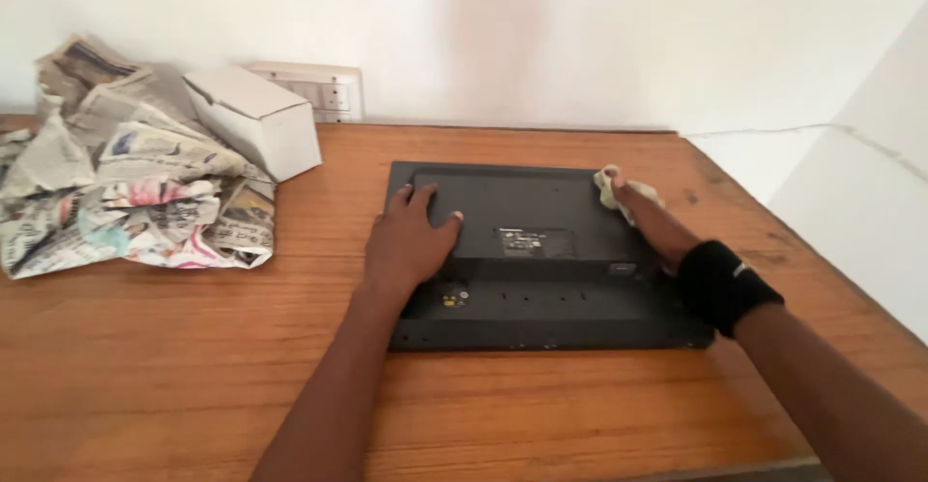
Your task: Wiping the back of a computer monitor using a cloth.
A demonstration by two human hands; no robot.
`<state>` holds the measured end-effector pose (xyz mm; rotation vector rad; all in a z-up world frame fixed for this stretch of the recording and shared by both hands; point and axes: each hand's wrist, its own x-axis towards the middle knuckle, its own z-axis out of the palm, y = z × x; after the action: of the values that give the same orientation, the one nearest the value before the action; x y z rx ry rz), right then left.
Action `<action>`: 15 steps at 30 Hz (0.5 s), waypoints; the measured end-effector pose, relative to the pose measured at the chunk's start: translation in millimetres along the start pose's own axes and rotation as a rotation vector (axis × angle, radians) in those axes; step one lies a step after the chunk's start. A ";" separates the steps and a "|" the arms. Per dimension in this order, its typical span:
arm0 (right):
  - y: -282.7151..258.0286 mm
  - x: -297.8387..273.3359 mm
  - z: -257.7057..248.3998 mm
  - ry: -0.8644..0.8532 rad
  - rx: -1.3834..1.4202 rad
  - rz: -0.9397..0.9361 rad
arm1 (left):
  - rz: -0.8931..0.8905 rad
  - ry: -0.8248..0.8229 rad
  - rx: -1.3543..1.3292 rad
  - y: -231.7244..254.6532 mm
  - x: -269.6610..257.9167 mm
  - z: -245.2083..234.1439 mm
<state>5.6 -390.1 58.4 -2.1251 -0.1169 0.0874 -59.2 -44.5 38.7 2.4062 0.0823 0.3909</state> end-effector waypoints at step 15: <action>28.8 -184.4 -1.4 -0.091 -0.245 -0.191 | 0.038 0.004 0.049 -8.3 4.2 8.1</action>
<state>-175.9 -428.3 37.6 -2.3423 -0.4014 0.0597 -52.4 -42.5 28.6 2.4581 0.0485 0.4155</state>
